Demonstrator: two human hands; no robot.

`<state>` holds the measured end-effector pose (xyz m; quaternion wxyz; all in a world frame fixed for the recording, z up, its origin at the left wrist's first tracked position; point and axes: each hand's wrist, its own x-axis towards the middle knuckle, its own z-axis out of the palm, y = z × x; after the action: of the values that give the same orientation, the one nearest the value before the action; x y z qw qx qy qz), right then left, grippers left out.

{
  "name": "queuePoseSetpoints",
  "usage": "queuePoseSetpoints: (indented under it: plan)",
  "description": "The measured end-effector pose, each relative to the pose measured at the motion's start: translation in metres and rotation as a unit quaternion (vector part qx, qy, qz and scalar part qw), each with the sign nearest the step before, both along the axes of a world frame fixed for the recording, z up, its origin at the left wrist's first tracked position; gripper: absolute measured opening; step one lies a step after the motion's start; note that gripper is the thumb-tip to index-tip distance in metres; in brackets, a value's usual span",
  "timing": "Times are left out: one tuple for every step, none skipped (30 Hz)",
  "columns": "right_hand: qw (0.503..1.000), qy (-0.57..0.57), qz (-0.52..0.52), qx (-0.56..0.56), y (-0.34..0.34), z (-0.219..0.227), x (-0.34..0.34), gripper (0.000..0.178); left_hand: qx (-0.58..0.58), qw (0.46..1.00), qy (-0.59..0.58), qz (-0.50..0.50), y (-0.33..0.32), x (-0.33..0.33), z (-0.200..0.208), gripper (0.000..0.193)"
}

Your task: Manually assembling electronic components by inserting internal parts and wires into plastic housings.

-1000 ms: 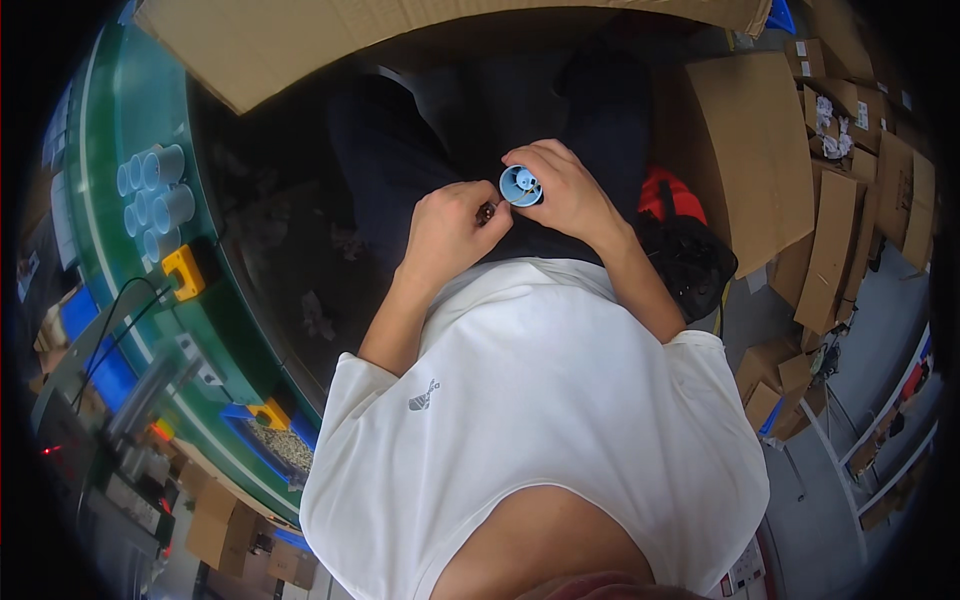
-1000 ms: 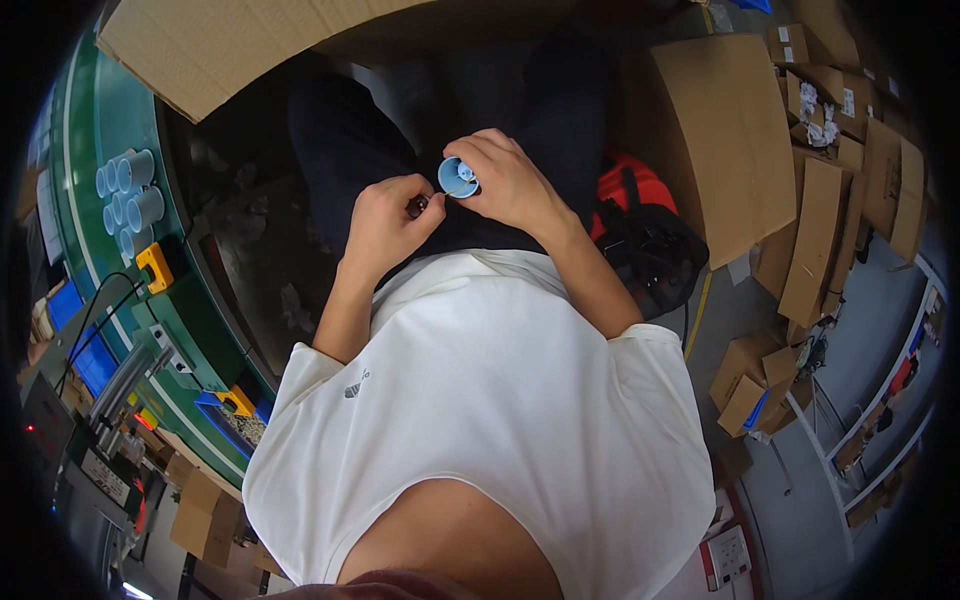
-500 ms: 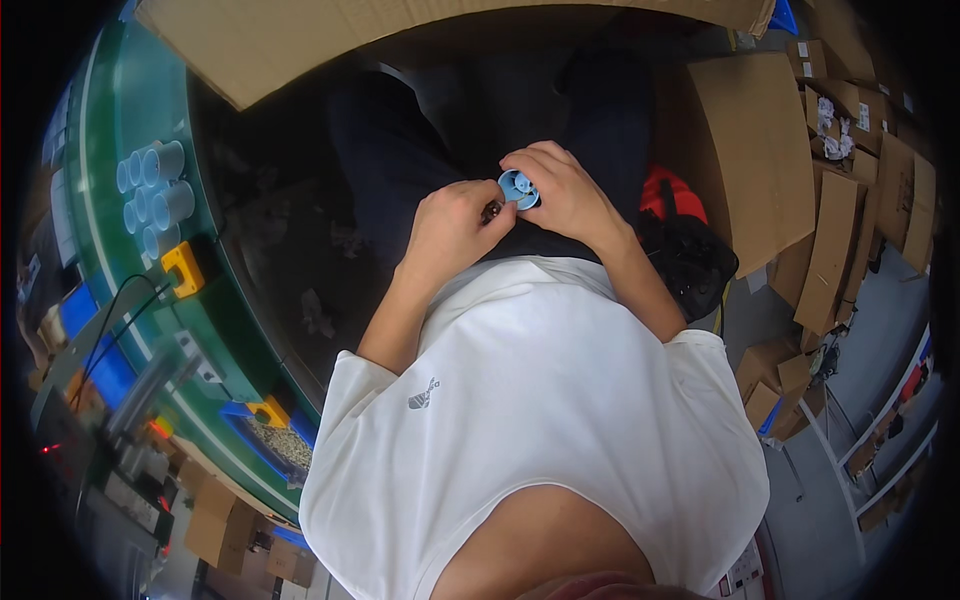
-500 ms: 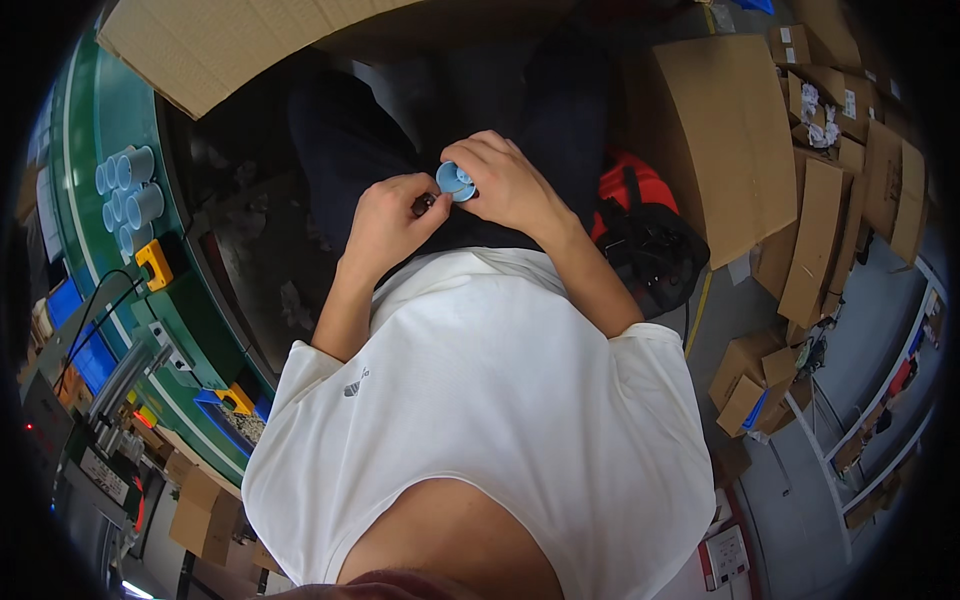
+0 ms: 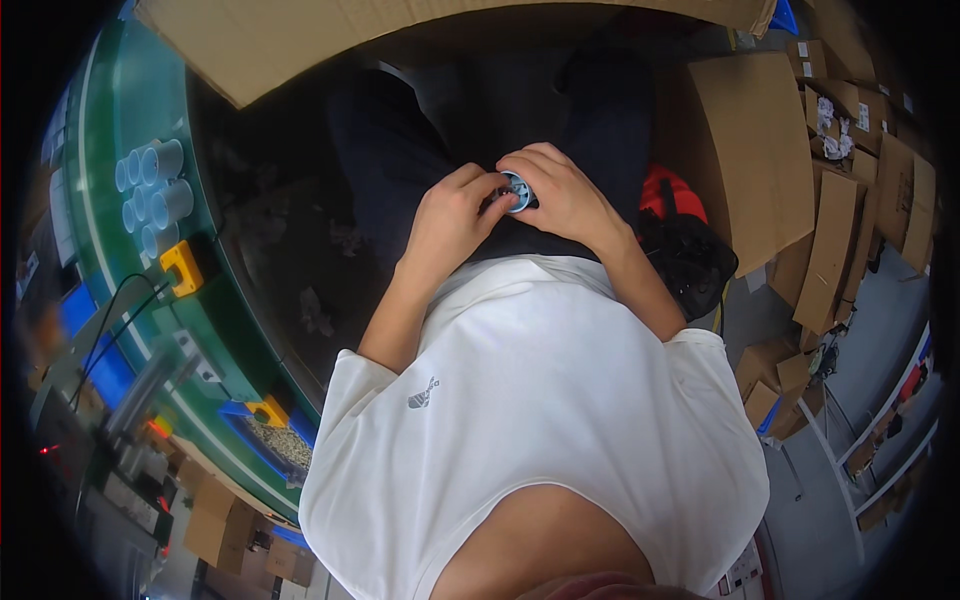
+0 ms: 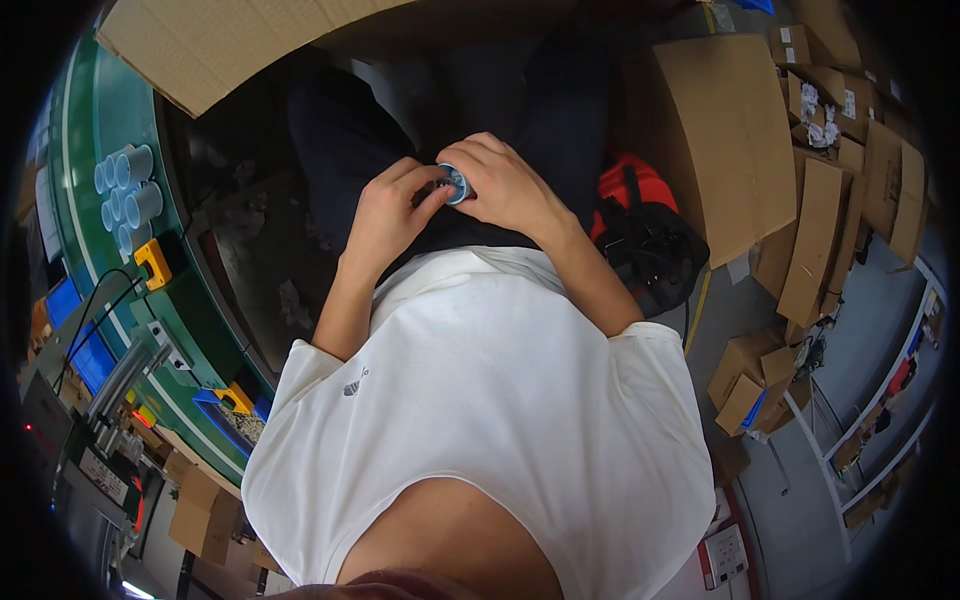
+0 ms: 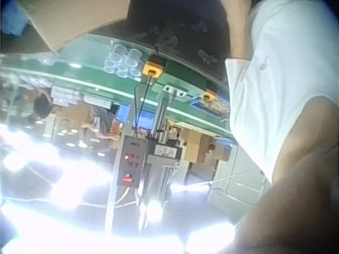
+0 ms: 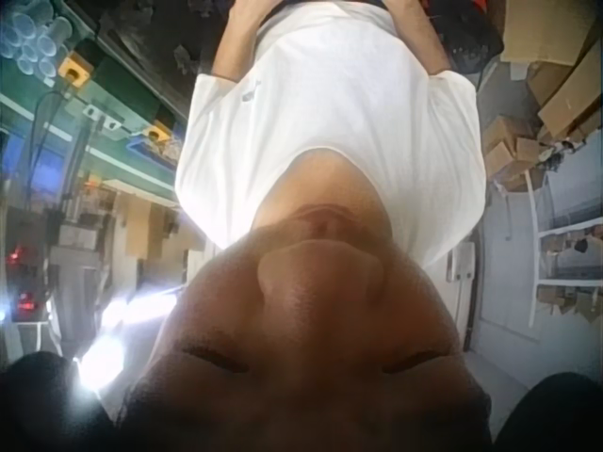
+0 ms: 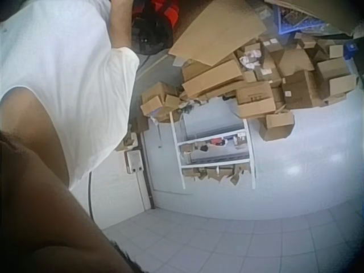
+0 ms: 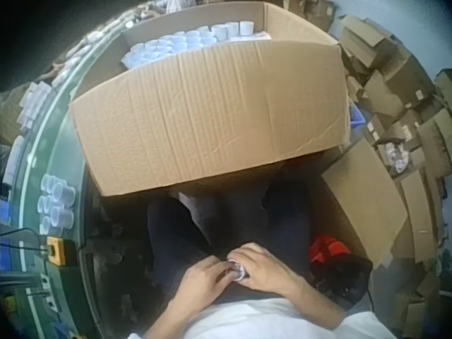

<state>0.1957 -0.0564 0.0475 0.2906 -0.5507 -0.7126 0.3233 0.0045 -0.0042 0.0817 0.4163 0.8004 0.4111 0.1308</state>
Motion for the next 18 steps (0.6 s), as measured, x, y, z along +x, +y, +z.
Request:
queuePoseSetpoints:
  plan:
    - [1.0,0.0,0.0,0.0,0.0002,0.0002,-0.0007,0.051,0.05,0.999,0.008,-0.011,-0.0001,-0.0001,-0.0013,0.021]
    - [1.0,0.013,0.004,-0.006,0.0006,0.0004,-0.0016,0.049,0.049,0.999,0.008,-0.011,-0.0008,-0.0002,-0.0024,0.021]
    - [1.0,0.027,0.008,-0.011,0.001,0.0006,-0.0025,0.047,0.065,0.998,0.006,-0.023,-0.0016,0.0003,-0.0028,0.02]
    - [0.999,0.04,0.012,-0.016,0.0011,0.0005,-0.003,0.046,0.081,0.996,0.004,-0.034,-0.0021,0.001,-0.0027,0.02]
    - [0.999,0.04,0.013,-0.016,0.0009,0.0,-0.0033,0.046,0.096,0.994,0.003,-0.046,-0.0025,0.0013,-0.0027,0.019]
    - [0.999,0.038,0.02,-0.021,0.0003,-0.0009,-0.0037,0.047,0.096,0.994,0.003,-0.045,-0.0026,0.0014,-0.0031,0.019]
    - [0.999,0.036,0.027,-0.026,-0.0002,-0.0019,-0.004,0.048,0.102,0.994,0.012,-0.047,-0.0026,0.0013,-0.0038,0.019]
    - [0.998,0.034,0.034,-0.031,-0.0004,-0.0026,-0.0043,0.05,0.108,0.993,0.021,-0.048,-0.0027,0.0012,-0.0045,0.018]
    - [0.998,0.034,0.034,-0.031,-0.0004,-0.0029,-0.0041,0.05,0.114,0.992,0.029,-0.05,-0.0027,0.0015,-0.0048,0.018]
    - [0.998,0.04,0.034,-0.033,-0.0001,-0.0034,-0.0037,0.05,0.113,0.992,0.029,-0.05,-0.0029,0.0019,-0.0047,0.018]
    - [0.998,0.046,0.033,-0.035,0.0002,-0.0038,-0.0033,0.05,0.118,0.992,0.027,-0.037,-0.0033,0.0024,-0.0043,0.018]
    - [0.997,0.051,0.033,-0.037,0.0003,-0.0039,-0.0031,0.05,0.123,0.992,0.025,-0.025,-0.0036,0.0029,-0.0037,0.018]
    - [0.997,0.051,0.033,-0.037,0.0005,-0.0034,-0.003,0.05,0.128,0.992,0.022,-0.012,-0.0038,0.0031,-0.0031,0.018]
    - [0.998,0.049,0.027,-0.035,0.0006,-0.0026,-0.003,0.05,0.127,0.992,0.022,-0.012,-0.0041,0.003,-0.0022,0.018]
    - [0.998,0.047,0.021,-0.034,0.0007,-0.0017,-0.003,0.05,0.13,0.991,0.031,-0.005,-0.0042,0.0028,-0.0007,0.019]
    - [0.998,0.045,0.014,-0.032,0.0007,-0.001,-0.0031,0.05,0.133,0.99,0.041,0.001,-0.0043,0.0027,0.0008,0.019]
    - [0.998,0.045,0.014,-0.032,0.0006,-0.0006,-0.0031,0.05,0.135,0.989,0.05,0.008,-0.0044,0.0024,0.0016,0.02]
    - [0.998,0.044,0.013,-0.034,0.0005,-0.0002,-0.0032,0.05,0.135,0.989,0.05,0.008,-0.0045,0.0022,0.002,0.02]
